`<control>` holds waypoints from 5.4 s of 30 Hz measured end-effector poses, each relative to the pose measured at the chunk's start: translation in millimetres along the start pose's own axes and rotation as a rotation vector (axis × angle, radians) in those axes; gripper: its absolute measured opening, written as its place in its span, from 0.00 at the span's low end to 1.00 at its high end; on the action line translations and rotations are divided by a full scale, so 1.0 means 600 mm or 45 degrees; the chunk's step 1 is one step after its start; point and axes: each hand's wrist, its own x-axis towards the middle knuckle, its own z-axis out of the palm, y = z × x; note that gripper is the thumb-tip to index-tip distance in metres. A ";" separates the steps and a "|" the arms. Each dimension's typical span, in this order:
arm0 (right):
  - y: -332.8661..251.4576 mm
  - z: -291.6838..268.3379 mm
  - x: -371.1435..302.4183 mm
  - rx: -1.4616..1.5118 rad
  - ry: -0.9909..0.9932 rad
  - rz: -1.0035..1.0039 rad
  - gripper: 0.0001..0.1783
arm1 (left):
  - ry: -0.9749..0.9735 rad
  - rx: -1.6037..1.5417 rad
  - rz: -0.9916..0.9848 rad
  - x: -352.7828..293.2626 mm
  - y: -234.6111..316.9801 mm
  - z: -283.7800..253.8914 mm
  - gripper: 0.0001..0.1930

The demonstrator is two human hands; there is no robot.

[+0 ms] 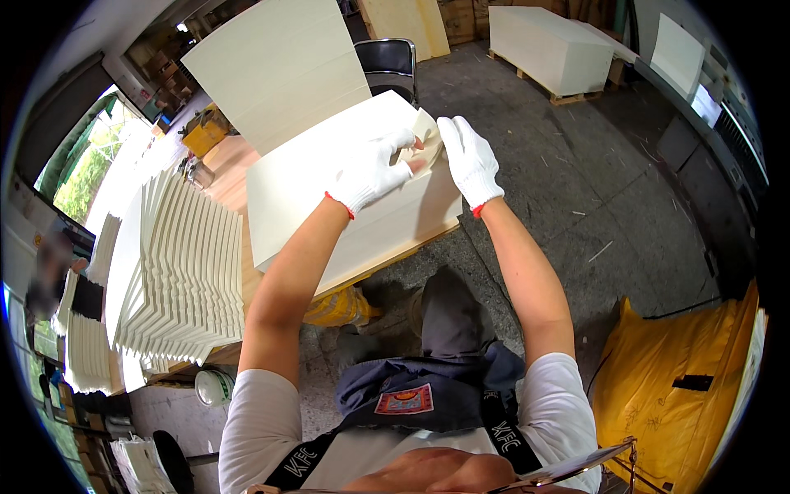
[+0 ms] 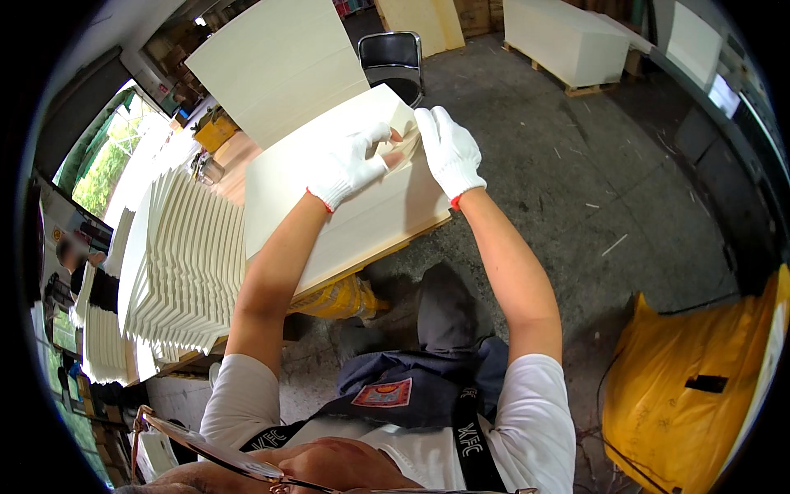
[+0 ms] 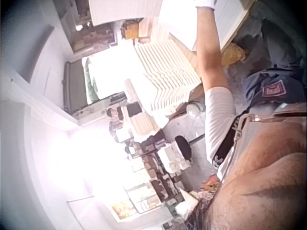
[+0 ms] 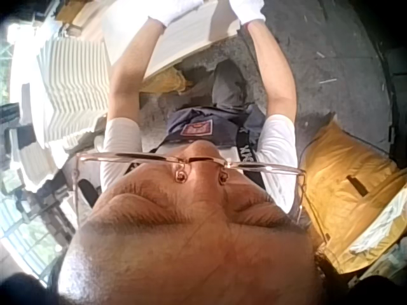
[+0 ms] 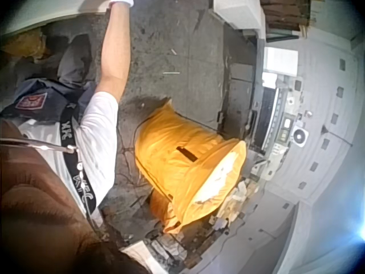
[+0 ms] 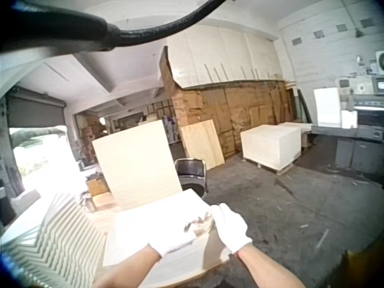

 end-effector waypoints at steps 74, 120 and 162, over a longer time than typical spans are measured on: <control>0.007 -0.007 -0.002 0.110 -0.158 0.148 0.31 | -0.063 -0.110 0.009 0.010 -0.003 -0.001 0.24; -0.012 -0.039 -0.004 -0.154 -0.228 0.068 0.29 | 0.090 0.037 0.191 -0.003 0.003 0.008 0.16; 0.011 -0.074 -0.005 -0.696 -0.446 -0.239 0.31 | 0.128 0.312 0.386 0.004 -0.006 0.018 0.18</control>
